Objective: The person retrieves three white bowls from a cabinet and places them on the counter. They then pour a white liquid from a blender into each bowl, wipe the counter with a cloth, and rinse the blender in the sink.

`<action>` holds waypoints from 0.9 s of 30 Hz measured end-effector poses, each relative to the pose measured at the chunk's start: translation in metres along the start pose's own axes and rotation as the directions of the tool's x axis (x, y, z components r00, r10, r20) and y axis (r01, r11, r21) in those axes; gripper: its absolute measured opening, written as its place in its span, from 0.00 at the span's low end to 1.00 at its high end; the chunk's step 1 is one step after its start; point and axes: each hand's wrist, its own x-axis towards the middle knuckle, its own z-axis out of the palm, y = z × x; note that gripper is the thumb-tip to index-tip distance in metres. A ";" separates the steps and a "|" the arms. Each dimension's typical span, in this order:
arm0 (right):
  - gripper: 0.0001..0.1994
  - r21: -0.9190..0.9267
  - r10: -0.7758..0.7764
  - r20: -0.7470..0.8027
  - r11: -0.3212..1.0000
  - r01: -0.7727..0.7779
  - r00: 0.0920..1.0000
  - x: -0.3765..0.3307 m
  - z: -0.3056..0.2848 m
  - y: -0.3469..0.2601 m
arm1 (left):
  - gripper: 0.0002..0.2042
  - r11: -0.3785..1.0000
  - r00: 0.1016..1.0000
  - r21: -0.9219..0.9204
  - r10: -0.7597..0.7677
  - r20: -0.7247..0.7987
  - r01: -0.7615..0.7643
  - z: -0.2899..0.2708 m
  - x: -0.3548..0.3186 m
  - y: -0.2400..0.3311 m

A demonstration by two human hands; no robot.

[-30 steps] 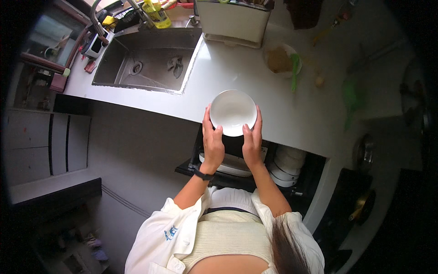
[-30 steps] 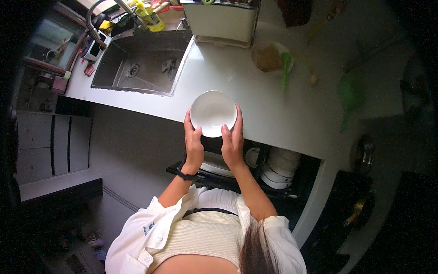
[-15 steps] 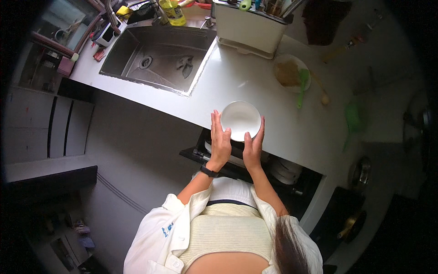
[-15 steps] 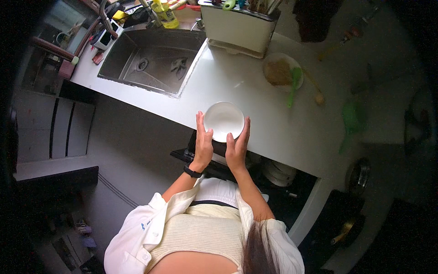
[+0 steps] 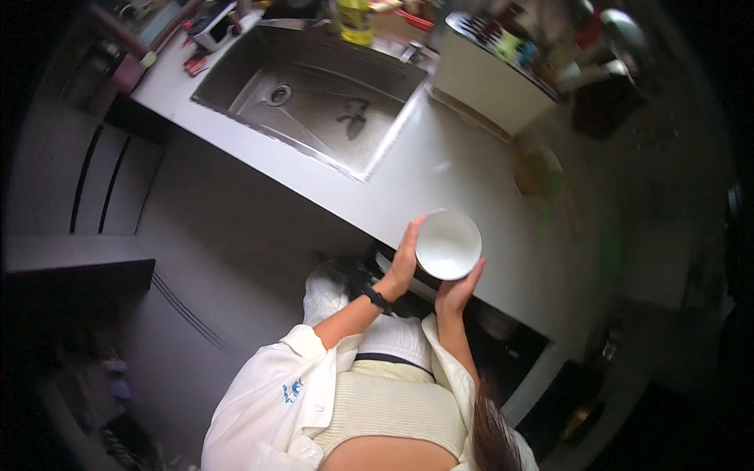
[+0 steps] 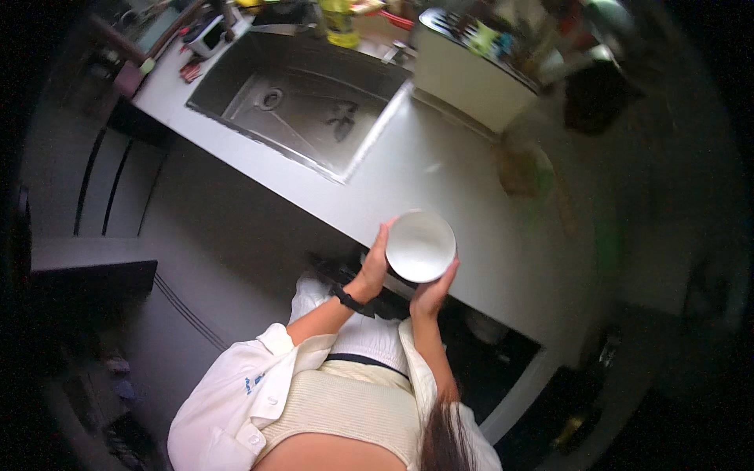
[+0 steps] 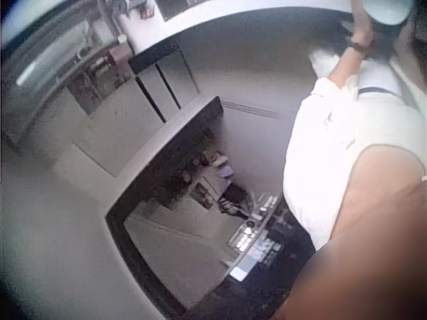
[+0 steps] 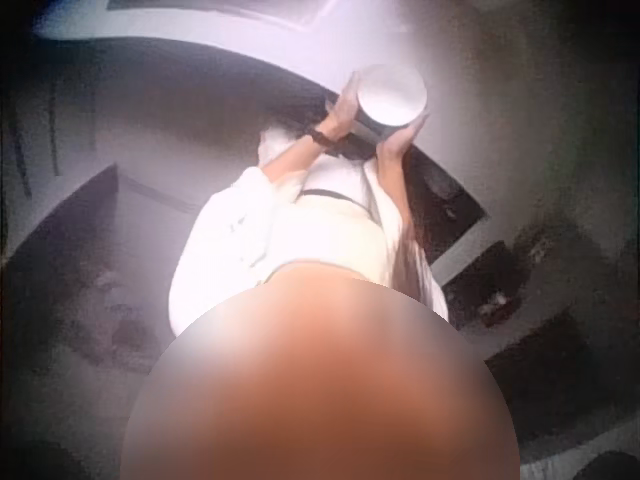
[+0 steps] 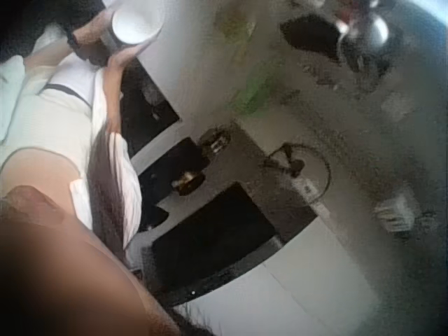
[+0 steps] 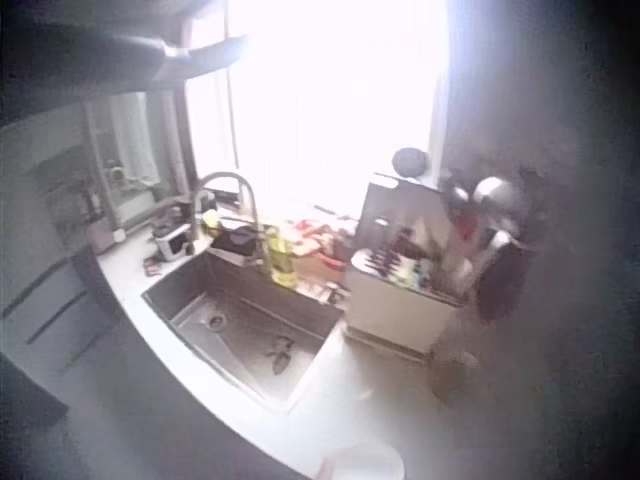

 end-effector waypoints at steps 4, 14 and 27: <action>0.30 -0.019 -0.022 0.072 1.000 0.023 0.997 -0.010 0.077 0.018 | 0.30 0.996 0.997 -0.058 0.063 -0.052 -0.066 -0.054 0.005 0.048; 0.28 0.012 0.178 0.453 0.979 -0.205 0.874 -0.058 0.409 0.175 | 0.30 0.921 0.831 0.083 0.381 -0.405 -0.381 -0.338 0.008 0.278; 0.32 -0.239 0.427 0.673 0.898 -0.369 0.603 -0.105 0.719 0.324 | 0.30 0.894 0.616 0.036 0.338 -0.712 -0.448 -0.594 0.028 0.470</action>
